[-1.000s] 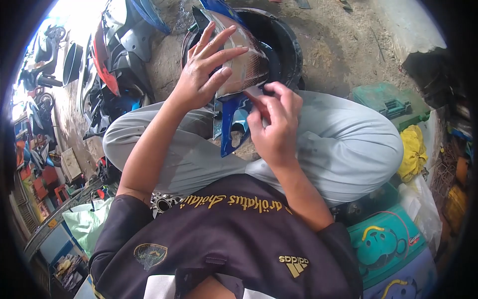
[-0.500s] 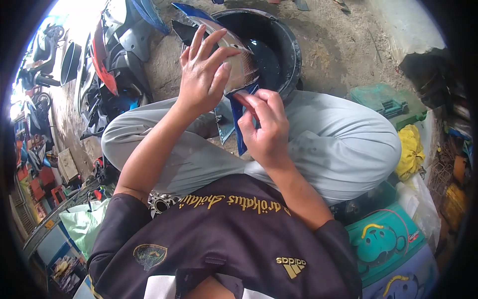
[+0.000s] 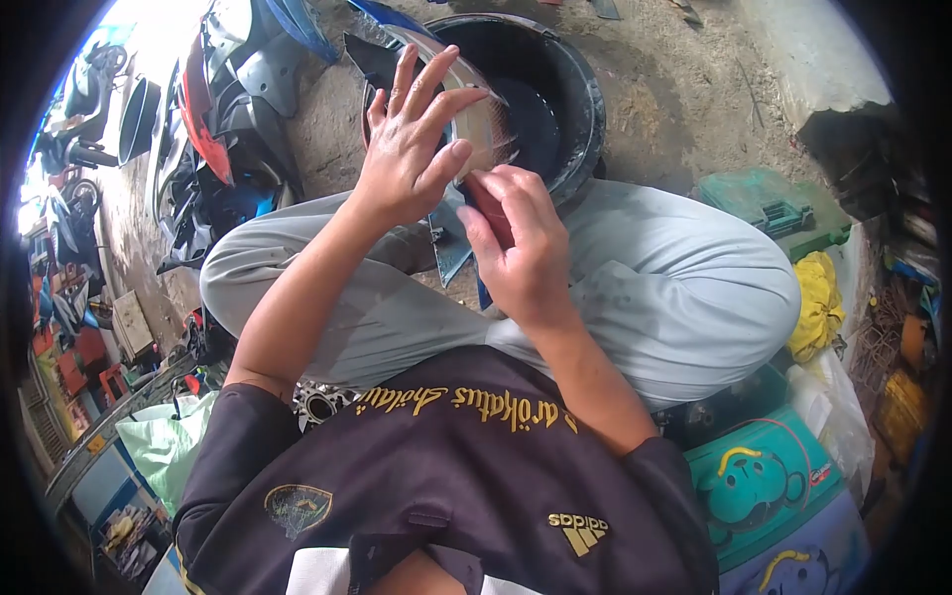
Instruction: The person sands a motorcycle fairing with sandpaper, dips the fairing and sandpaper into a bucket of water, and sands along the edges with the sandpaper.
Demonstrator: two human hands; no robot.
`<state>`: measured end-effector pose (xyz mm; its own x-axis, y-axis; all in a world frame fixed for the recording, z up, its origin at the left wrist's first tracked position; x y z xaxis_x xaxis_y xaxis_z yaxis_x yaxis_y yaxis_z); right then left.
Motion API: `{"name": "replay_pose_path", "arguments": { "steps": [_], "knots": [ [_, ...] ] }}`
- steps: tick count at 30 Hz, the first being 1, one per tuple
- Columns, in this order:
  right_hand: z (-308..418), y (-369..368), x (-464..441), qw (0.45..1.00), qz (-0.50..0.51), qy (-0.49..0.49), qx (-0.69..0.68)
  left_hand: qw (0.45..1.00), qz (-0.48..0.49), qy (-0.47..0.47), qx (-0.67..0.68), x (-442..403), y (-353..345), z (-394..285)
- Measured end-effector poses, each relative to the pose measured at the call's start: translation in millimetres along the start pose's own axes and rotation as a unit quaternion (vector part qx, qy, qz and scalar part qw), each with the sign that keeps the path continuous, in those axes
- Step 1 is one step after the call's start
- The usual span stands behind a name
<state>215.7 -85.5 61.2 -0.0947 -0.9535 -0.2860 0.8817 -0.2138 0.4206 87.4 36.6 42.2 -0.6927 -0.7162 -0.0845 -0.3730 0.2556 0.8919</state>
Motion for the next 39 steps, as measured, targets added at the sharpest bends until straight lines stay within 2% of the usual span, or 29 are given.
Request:
{"name": "replay_pose_path", "arguments": {
  "steps": [2, 5, 9, 12, 16, 21, 24, 25, 26, 28, 29, 33, 36, 38, 39],
  "knots": [
    [1, 0, 2, 1.000, -0.006, 0.011, 0.003, 1.000, -0.003, 0.001, -0.005, -1, -1, -1],
    [-14, 1, 6, 0.997, -0.015, -0.067, -0.043, 1.000, -0.005, 0.002, -0.004, -1, -1, -1],
    [12, 2, 0, 1.000, -0.016, 0.020, -0.004, 1.000, -0.006, 0.006, 0.002, -2, 0, -2],
    [-10, 1, 5, 0.998, -0.035, -0.043, -0.018, 1.000, -0.012, 0.003, 0.000, -1, 0, -2],
    [10, -2, 3, 0.999, -0.032, 0.022, -0.002, 0.999, -0.046, -0.009, 0.010, 1, -3, 2],
    [10, 0, 1, 0.999, -0.040, 0.016, -0.001, 0.999, -0.045, -0.006, 0.009, 2, -4, 3],
    [8, 3, 0, 1.000, -0.029, 0.008, -0.004, 0.999, -0.039, -0.001, 0.020, 2, -5, 4],
    [-7, 3, 2, 0.997, -0.040, -0.053, -0.043, 0.999, -0.038, 0.000, 0.018, 2, -5, 4],
    [-36, -4, 13, 0.967, -0.043, -0.192, -0.162, 0.999, -0.038, 0.001, 0.017, 1, -5, 3],
    [-59, -7, 19, 0.869, -0.072, -0.314, -0.375, 0.999, -0.039, 0.001, 0.015, 1, -6, 3],
    [-63, -5, 18, 0.838, -0.073, -0.329, -0.430, 0.999, -0.041, 0.000, 0.014, 1, -6, 3],
    [-70, -2, 19, 0.772, -0.077, -0.320, -0.544, 0.999, -0.045, -0.003, 0.012, 0, -4, 3],
    [-66, 0, 18, 0.833, -0.093, -0.292, -0.461, 0.999, -0.048, -0.001, -0.003, 1, -4, 2],
    [-40, 6, 12, 0.946, -0.062, -0.196, -0.251, 0.999, -0.048, -0.001, -0.007, 1, -3, 0],
    [-26, 6, 10, 0.974, -0.048, -0.150, -0.164, 0.999, -0.048, 0.000, -0.010, 1, -2, 0]
  ]
}}
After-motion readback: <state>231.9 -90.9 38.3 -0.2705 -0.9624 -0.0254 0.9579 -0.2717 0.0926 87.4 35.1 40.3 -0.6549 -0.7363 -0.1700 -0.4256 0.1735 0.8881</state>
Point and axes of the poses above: each hand's wrist, its own x-axis away from the middle knuckle, its own y-axis out of the back of the hand, z = x × y, the point moved 7 cm from there along -x, towards the middle knuckle, and after that the axes turned 8 degrees about z, right-handed, at the moved point
